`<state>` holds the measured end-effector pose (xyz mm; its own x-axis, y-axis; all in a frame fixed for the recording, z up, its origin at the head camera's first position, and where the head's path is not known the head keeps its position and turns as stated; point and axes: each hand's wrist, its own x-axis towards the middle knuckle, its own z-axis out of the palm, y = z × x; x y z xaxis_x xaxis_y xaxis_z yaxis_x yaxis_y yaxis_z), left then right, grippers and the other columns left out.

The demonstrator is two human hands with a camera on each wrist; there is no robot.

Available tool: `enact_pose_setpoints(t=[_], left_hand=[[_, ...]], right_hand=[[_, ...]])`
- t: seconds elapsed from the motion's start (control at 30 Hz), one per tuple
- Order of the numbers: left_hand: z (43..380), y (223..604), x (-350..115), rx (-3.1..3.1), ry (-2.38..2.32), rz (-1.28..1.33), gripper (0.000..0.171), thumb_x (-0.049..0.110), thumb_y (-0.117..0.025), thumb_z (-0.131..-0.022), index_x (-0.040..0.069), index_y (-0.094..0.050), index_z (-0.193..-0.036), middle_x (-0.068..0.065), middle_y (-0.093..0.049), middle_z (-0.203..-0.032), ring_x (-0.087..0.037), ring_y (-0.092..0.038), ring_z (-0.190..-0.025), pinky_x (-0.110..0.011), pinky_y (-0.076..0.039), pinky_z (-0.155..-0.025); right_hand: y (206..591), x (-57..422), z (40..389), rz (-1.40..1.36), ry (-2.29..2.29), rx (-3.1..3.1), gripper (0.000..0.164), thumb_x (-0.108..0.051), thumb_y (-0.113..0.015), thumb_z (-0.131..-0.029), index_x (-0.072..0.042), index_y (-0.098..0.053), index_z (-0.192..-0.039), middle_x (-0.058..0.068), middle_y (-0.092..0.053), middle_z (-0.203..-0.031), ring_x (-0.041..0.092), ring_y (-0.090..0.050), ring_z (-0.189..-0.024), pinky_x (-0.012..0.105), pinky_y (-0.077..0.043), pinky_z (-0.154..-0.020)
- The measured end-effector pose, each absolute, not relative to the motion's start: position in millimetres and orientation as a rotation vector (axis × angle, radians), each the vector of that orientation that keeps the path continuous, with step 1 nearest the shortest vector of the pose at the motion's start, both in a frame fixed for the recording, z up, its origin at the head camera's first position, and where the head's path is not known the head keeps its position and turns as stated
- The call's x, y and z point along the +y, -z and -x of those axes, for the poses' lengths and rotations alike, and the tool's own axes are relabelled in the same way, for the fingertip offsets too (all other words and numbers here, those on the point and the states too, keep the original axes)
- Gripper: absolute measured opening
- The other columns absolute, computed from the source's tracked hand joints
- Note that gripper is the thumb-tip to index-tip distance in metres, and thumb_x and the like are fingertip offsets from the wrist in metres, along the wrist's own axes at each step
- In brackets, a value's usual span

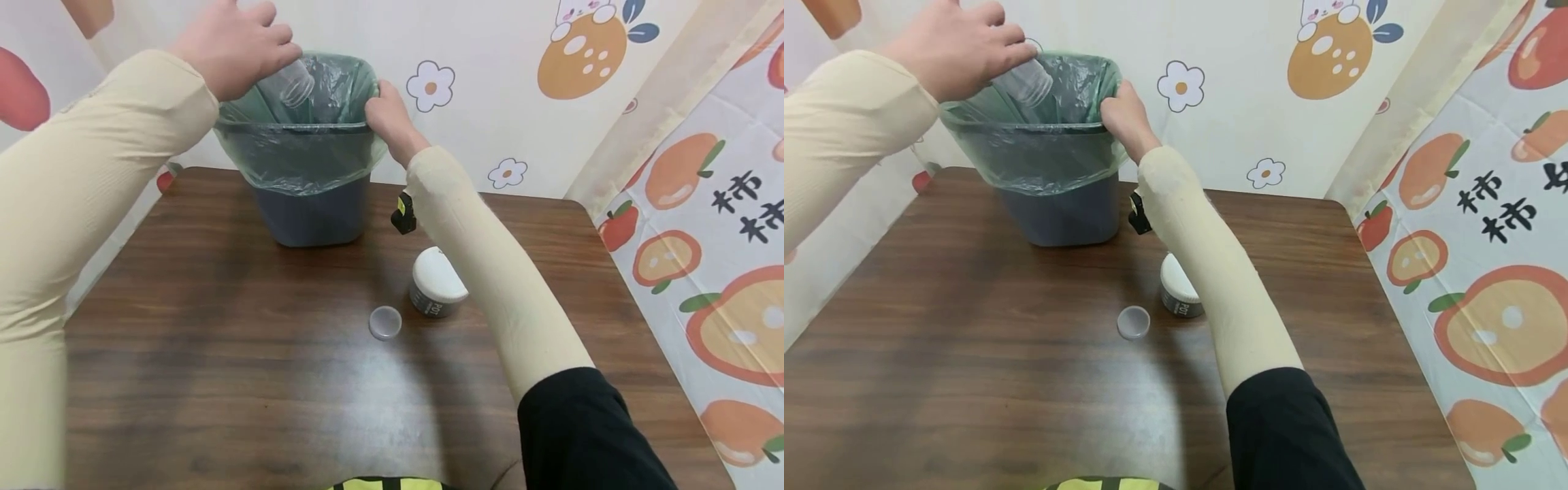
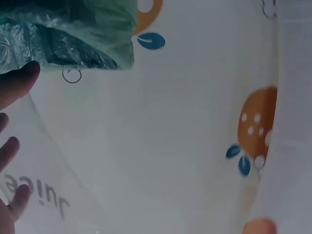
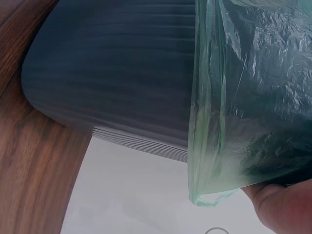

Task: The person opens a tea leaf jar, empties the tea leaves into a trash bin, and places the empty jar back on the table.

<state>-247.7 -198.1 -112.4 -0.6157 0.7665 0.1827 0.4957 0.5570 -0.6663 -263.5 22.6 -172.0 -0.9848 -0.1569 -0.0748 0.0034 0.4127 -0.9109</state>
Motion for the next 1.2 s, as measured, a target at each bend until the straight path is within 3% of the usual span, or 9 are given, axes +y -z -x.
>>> enact_pose_setpoints(t=[0.1,0.3,0.57,0.7,0.83,0.97,1.1,1.2], left_hand=[[245,114,-204,-2.446,-0.675,0.921,0.04,-0.012,-0.06,-0.078,-0.003,-0.047,-0.115,-0.026,-0.052,-0.109,-0.043,-0.045,-0.1,-0.061,-0.038,-0.088],[235,109,-214,-2.641,-0.349,0.716,0.064,0.005,-0.075,-0.07,-0.007,-0.045,-0.125,-0.032,-0.049,-0.118,-0.048,-0.042,-0.11,-0.063,-0.03,-0.097],[216,101,-222,-2.772,-0.064,0.504,0.072,0.02,-0.072,-0.082,-0.01,-0.037,-0.137,-0.035,-0.044,-0.129,-0.051,-0.037,-0.12,-0.063,-0.024,-0.102],[209,101,-224,-2.752,-0.004,0.486,0.068,0.025,-0.071,-0.082,-0.01,-0.042,-0.132,-0.034,-0.046,-0.125,-0.05,-0.033,-0.123,-0.064,-0.018,-0.104],[199,100,-224,-2.716,0.076,0.454,0.07,0.029,-0.071,-0.081,-0.006,-0.043,-0.134,-0.032,-0.048,-0.124,-0.048,-0.033,-0.123,-0.065,-0.013,-0.104],[182,102,-224,-2.688,0.181,0.425,0.072,0.035,-0.072,-0.08,-0.002,-0.044,-0.135,-0.027,-0.052,-0.125,-0.043,-0.045,-0.112,-0.065,-0.025,-0.097],[165,108,-223,-2.699,0.261,0.398,0.071,0.039,-0.074,-0.077,-0.003,-0.05,-0.129,-0.024,-0.055,-0.124,-0.038,-0.053,-0.103,-0.056,-0.036,-0.077],[155,116,-220,-2.683,0.322,0.419,0.067,0.038,-0.077,-0.075,-0.005,-0.053,-0.122,-0.025,-0.057,-0.119,-0.038,-0.055,-0.102,-0.052,-0.037,-0.076]], right_hand=[[174,25,264,0.131,1.644,2.494,0.051,-0.006,-0.03,-0.096,-0.015,-0.031,-0.146,-0.001,-0.041,-0.14,0.009,-0.039,-0.126,0.022,-0.03,-0.104],[176,29,268,0.098,1.697,2.482,0.052,-0.01,-0.033,-0.096,-0.017,-0.029,-0.148,-0.002,-0.039,-0.143,0.008,-0.038,-0.127,0.022,-0.031,-0.103],[181,40,273,0.119,1.818,2.374,0.051,-0.031,-0.049,-0.098,-0.018,-0.033,-0.144,-0.004,-0.038,-0.141,0.008,-0.039,-0.128,0.024,-0.034,-0.102],[180,45,274,0.157,1.821,2.352,0.049,-0.04,-0.047,-0.098,-0.018,-0.037,-0.141,-0.007,-0.035,-0.142,0.006,-0.033,-0.131,0.026,-0.031,-0.104],[180,49,272,0.177,1.822,2.345,0.046,-0.04,-0.041,-0.1,-0.016,-0.04,-0.139,-0.004,-0.04,-0.138,0.011,-0.038,-0.129,0.029,-0.033,-0.104],[182,53,270,0.202,1.79,2.39,0.045,-0.04,-0.034,-0.101,-0.017,-0.045,-0.138,-0.003,-0.04,-0.141,0.018,-0.038,-0.131,0.032,-0.034,-0.105],[182,58,267,0.2,1.725,2.486,0.044,-0.04,-0.028,-0.102,-0.018,-0.05,-0.132,-0.002,-0.04,-0.139,0.017,-0.039,-0.128,0.035,-0.035,-0.103],[183,63,263,0.101,1.625,2.566,0.051,-0.043,-0.02,-0.102,-0.018,-0.037,-0.143,-0.004,-0.03,-0.149,0.012,-0.031,-0.134,0.031,-0.033,-0.105]])
